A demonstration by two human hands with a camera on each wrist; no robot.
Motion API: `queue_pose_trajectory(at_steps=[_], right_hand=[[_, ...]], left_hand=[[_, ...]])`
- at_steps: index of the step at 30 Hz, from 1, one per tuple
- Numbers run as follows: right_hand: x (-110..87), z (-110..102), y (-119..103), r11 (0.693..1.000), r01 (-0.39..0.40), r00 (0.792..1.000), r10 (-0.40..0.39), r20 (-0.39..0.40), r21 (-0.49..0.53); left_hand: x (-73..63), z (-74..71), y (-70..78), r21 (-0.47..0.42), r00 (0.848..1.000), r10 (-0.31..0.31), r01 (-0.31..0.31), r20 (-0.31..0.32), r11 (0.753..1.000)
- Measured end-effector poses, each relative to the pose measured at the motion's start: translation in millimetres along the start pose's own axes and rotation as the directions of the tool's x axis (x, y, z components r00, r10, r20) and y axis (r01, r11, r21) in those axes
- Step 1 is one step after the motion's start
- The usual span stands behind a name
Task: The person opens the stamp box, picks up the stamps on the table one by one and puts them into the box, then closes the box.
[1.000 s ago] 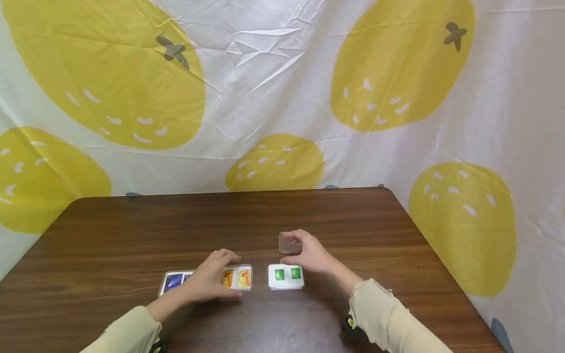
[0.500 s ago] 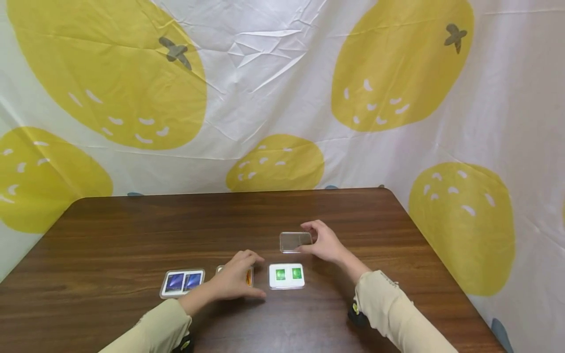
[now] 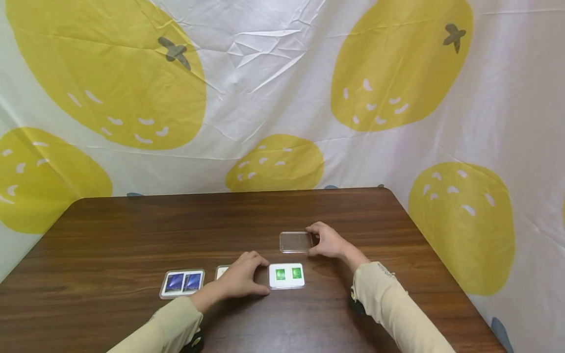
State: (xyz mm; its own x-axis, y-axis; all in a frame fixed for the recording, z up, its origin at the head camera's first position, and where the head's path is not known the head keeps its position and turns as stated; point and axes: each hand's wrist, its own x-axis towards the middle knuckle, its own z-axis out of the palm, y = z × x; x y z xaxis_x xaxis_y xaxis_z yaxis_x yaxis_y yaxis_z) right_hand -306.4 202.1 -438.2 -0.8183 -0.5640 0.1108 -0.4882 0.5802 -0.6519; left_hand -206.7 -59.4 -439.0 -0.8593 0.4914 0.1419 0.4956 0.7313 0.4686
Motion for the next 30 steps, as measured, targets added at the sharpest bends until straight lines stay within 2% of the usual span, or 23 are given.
queue_pose_trajectory(at_steps=[3, 11, 26, 30], right_hand=[[0.3, -3, 0, 1.000, 0.016, 1.000, -0.016, 0.011, -0.016], [-6.6, -2, 0, 0.997, -0.005, 1.000, 0.004, -0.020, -0.082], [-32.0, 10, -18, 1.000, 0.008, 0.998, -0.010, -0.055, -0.024], [-39.8, 13, -21, 0.999, 0.036, 0.998, -0.036, -0.045, -0.004]], left_hand=[[1.9, 0.6, 1.2, 0.017, 1.000, -0.008, 0.008, 0.003, 1.000], [4.2, 1.7, 3.8, 0.046, 1.000, -0.002, 0.002, -0.018, 0.999], [2.8, 1.4, 5.8, 0.054, 0.999, -0.017, 0.019, -0.034, 0.998], [1.4, -0.2, 7.0, 0.039, 0.999, -0.002, 0.004, -0.044, 0.999]])
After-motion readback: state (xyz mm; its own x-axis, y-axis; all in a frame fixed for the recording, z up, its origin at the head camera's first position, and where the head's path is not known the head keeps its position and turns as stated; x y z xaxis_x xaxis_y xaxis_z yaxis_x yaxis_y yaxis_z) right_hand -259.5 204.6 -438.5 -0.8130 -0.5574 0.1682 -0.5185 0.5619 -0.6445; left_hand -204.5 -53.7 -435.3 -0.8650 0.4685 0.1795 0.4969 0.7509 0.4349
